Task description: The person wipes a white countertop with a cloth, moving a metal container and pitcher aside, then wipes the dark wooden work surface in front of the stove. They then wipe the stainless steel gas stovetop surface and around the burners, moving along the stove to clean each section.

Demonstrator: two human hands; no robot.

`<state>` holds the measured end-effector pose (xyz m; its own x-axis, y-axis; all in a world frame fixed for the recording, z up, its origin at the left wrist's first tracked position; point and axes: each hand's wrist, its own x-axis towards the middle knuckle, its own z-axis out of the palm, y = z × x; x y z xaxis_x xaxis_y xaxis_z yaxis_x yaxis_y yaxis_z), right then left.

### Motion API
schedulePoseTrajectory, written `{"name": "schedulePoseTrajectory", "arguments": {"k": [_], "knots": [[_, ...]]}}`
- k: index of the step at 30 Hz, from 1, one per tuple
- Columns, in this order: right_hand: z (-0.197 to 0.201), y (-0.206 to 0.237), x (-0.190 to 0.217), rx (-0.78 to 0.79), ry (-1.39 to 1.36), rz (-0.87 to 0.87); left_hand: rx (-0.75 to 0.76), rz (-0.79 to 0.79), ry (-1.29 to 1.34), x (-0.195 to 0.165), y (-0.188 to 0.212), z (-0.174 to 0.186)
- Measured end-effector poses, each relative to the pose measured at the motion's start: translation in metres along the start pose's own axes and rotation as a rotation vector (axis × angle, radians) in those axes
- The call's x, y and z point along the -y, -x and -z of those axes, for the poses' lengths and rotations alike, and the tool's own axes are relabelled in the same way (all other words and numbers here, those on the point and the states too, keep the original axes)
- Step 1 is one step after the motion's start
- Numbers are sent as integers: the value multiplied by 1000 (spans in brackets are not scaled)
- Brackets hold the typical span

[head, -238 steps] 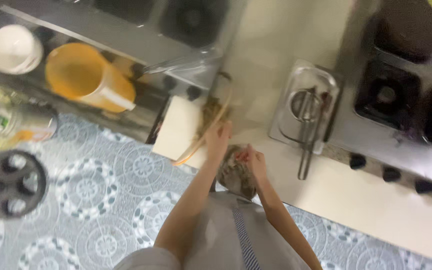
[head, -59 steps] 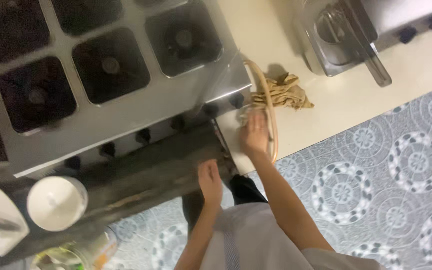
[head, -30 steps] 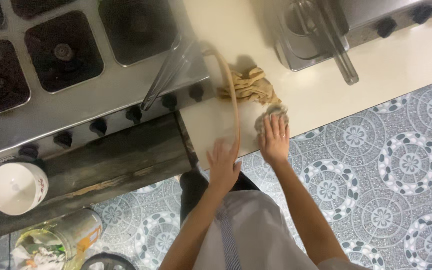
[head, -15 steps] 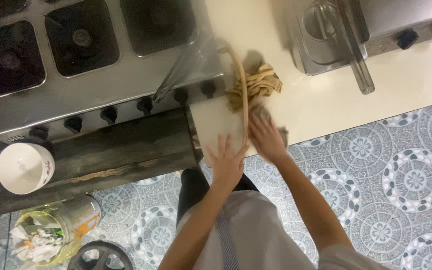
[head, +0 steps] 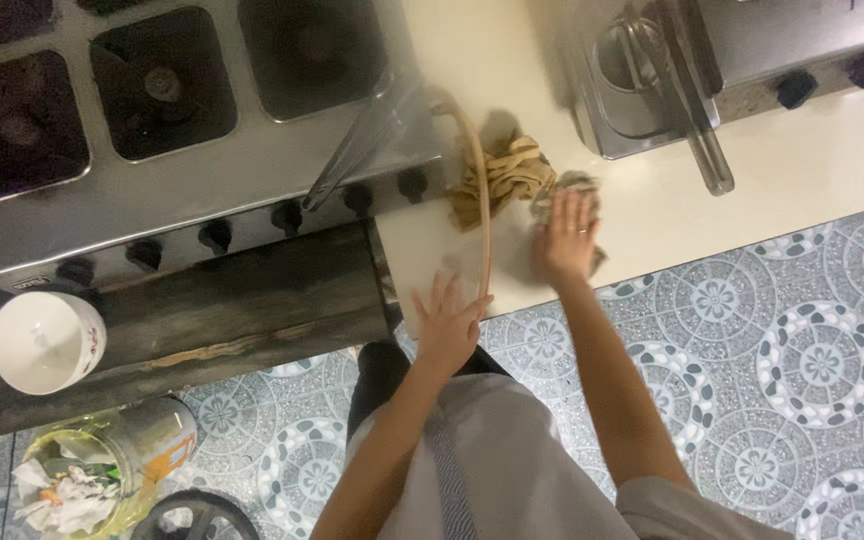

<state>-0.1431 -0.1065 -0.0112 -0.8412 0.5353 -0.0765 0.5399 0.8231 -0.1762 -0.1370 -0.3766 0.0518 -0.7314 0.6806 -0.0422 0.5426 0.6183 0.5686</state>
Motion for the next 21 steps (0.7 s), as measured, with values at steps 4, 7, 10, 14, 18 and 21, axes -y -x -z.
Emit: {"name": "schedulePoseTrajectory", "arguments": {"k": [4, 7, 10, 14, 18, 21], "knots": [[-7, 46, 37, 87, 38, 252, 17, -11, -23, 4, -7, 1], [-7, 100, 21, 54, 11, 445, -59, -33, 8, 6, -6, -1], [3, 103, -22, 175, 366, 413, -25, -33, 2, 7, -4, -5], [17, 65, -65, 183, 186, 83, -36, -5, -5, 4, -2, -11], [18, 8, -39, 159, 107, -13, 42, 43, 6, 3, -4, -12], [7, 16, 14, 193, 215, 82, 41, 21, -56, 4, -2, -13]]}}
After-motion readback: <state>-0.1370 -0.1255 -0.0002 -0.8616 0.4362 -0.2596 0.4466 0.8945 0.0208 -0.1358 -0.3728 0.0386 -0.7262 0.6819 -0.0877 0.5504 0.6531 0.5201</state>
